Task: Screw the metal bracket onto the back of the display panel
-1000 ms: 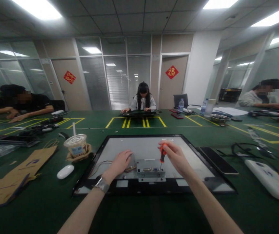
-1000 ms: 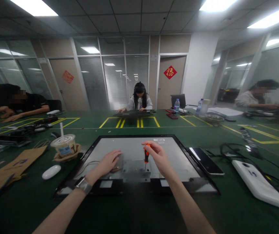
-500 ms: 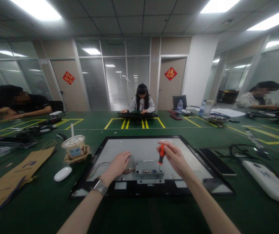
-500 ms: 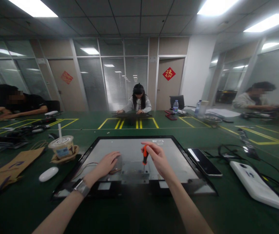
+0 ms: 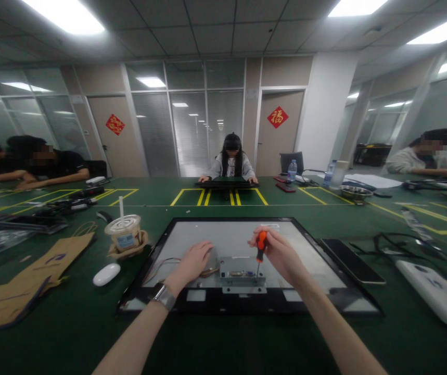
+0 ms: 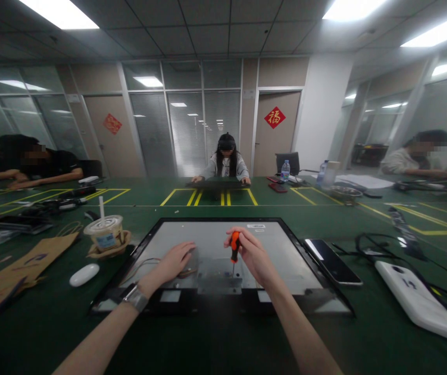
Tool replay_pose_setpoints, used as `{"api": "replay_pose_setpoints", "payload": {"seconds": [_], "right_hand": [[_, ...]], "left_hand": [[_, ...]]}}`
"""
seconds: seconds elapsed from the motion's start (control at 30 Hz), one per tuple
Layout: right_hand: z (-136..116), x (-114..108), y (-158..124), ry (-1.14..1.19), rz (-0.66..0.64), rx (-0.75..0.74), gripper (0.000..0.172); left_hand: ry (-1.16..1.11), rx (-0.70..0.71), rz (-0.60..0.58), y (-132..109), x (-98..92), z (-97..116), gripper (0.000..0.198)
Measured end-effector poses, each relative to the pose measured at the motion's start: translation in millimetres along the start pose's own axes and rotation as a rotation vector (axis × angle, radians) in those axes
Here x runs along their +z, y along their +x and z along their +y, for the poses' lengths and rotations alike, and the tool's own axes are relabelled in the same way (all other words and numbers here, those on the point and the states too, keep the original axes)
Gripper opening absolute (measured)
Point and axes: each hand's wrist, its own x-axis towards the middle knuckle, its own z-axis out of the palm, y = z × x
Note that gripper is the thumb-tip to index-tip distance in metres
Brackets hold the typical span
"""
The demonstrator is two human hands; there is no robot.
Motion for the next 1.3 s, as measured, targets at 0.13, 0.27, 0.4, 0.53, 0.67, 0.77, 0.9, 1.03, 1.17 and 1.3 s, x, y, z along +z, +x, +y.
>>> {"api": "replay_pose_setpoints", "payload": {"seconds": [0.13,0.27,0.4,0.53,0.67,0.77,0.9,1.03,1.17,1.3], "right_hand": [[1.8,-2.4,1.3,-0.025,0.057,-0.057,0.025],[4.2,-10.5,2.8,-0.189,0.121,-0.097,0.027],[5.0,-11.5,2.4,-0.286,0.143,-0.165,0.026],[2.9,-4.8,-1.1,-0.317,0.095,-0.104,0.023],[2.7,-1.4,-1.8,-0.264,0.023,-0.049,0.03],[4.4,-1.9,-0.4,-0.269,0.041,-0.101,0.03],[1.2,-2.5,-1.3,-0.365,0.03,-0.113,0.023],[-11.1,-5.8,-4.6,-0.367,-0.079,-0.028,0.028],[-21.6,-12.6,-4.7,-0.342,-0.173,0.033,0.036],[-16.0,-19.6,0.2,-0.393,-0.031,-0.011,0.043]], "left_hand": [[0.005,0.008,-0.013,-0.3,-1.4,1.3,0.04],[0.005,-0.003,-0.018,-0.3,-2.4,2.9,0.039],[0.003,-0.007,-0.023,-0.1,-2.8,3.4,0.039],[0.012,-0.012,-0.02,-0.5,-3.3,3.9,0.039],[0.022,-0.006,-0.014,-0.8,-2.8,3.6,0.039],[0.016,0.002,-0.007,-0.9,-1.4,1.9,0.039],[0.008,0.016,0.004,-0.8,0.8,-1.0,0.038],[0.01,0.012,0.001,-0.6,1.1,-1.1,0.039],[0.01,0.004,-0.003,-1.0,-0.8,2.0,0.039],[0.028,0.011,-0.007,-1.6,-3.2,5.3,0.039]]}}
